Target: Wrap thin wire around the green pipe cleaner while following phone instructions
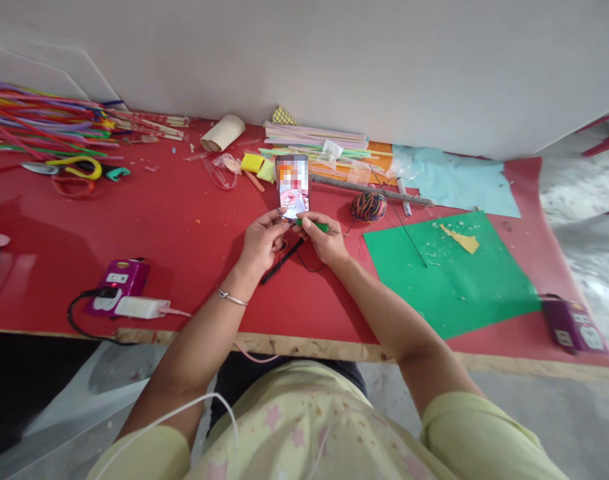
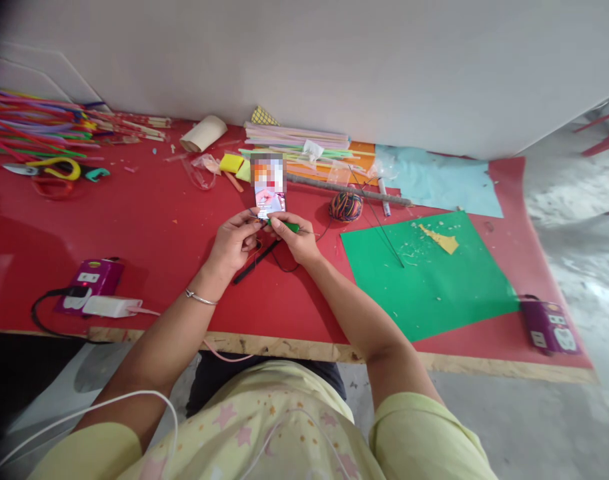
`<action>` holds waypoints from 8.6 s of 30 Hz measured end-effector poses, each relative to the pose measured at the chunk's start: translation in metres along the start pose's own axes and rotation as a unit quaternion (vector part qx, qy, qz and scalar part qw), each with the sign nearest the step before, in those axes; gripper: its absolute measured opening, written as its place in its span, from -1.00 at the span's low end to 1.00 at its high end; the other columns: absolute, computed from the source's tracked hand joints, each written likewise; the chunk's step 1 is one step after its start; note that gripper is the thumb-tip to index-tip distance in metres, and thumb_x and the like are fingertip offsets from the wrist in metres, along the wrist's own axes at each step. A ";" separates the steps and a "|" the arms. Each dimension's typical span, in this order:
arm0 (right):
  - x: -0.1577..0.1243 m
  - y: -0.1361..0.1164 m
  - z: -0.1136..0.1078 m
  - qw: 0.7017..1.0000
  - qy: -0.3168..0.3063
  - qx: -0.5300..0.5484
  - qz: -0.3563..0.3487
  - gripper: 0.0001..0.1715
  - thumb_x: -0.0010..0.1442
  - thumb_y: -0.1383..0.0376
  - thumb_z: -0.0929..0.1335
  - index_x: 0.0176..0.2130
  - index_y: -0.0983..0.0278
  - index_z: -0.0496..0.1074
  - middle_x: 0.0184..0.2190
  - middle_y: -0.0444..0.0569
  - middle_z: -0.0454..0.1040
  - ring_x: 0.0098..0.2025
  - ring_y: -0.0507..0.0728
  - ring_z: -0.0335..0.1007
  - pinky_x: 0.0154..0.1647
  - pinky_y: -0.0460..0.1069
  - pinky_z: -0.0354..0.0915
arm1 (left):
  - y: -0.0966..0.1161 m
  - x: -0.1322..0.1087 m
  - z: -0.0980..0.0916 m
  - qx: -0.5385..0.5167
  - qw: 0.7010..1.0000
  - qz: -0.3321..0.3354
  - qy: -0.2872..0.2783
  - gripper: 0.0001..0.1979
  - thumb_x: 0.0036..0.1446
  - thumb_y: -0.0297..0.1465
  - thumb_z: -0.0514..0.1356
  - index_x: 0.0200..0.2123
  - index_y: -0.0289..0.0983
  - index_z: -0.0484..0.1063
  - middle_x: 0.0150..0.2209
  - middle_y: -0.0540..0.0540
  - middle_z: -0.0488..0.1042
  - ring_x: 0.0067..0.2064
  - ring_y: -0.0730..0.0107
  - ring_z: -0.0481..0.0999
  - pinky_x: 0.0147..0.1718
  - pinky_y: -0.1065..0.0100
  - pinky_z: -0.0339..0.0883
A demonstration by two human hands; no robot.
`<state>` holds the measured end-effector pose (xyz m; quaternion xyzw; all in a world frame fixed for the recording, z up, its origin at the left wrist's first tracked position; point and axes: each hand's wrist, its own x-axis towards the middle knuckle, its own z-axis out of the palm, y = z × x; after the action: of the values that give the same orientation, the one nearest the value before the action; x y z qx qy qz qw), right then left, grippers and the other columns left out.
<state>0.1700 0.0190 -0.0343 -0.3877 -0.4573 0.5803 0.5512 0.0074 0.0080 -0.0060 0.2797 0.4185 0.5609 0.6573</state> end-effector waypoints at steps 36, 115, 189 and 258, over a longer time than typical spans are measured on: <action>-0.001 0.000 0.001 1.000 -0.008 -0.007 -0.020 -0.61 0.14 0.01 0.56 -0.13 0.19 0.67 -0.38 -0.10 0.67 -0.40 0.01 0.52 -0.31 -0.05 0.44 | 0.002 -0.001 0.002 0.002 1.000 -0.005 0.015 -0.62 -0.13 -0.48 0.45 -0.15 -0.26 0.60 -0.52 0.09 0.43 -0.66 0.71 0.10 -0.69 0.50 -0.13; -0.003 -0.019 -0.020 0.770 0.048 -0.556 -0.309 -0.44 0.32 0.14 0.34 0.27 0.16 0.43 0.13 0.10 0.55 0.25 0.39 0.35 0.33 0.33 0.20 | 0.019 -0.003 -0.003 -0.061 0.998 0.005 0.014 -0.68 -0.08 -0.46 0.41 -0.17 -0.26 0.57 -0.48 0.08 0.48 -0.66 0.73 0.15 -0.69 0.51 -0.16; -0.018 -0.008 0.020 0.990 0.035 -0.121 -0.057 -0.55 0.14 -0.06 0.54 -0.07 0.11 0.68 -0.15 -0.06 0.71 -0.13 0.17 0.65 0.08 0.12 0.55 | 0.000 0.002 0.004 0.033 0.991 0.090 0.096 -0.52 -0.18 -0.38 0.54 -0.10 -0.26 0.67 -0.54 0.13 0.36 -0.63 0.71 0.16 -0.67 0.51 -0.04; 0.013 -0.024 -0.009 0.777 -0.076 -0.558 -0.282 -0.61 0.41 -0.02 0.25 -0.13 0.21 0.45 0.49 0.13 0.20 -0.04 0.22 0.65 -0.26 0.02 0.42 | 0.003 0.005 0.000 0.022 0.991 0.076 0.111 -0.54 -0.17 -0.44 0.49 -0.10 -0.28 0.63 -0.49 0.13 0.38 -0.62 0.72 0.14 -0.68 0.50 -0.08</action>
<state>0.1846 0.0326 -0.0131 -0.4353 -0.8302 0.0696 0.3413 0.0059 0.0140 -0.0046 0.2614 0.4785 0.6276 0.5557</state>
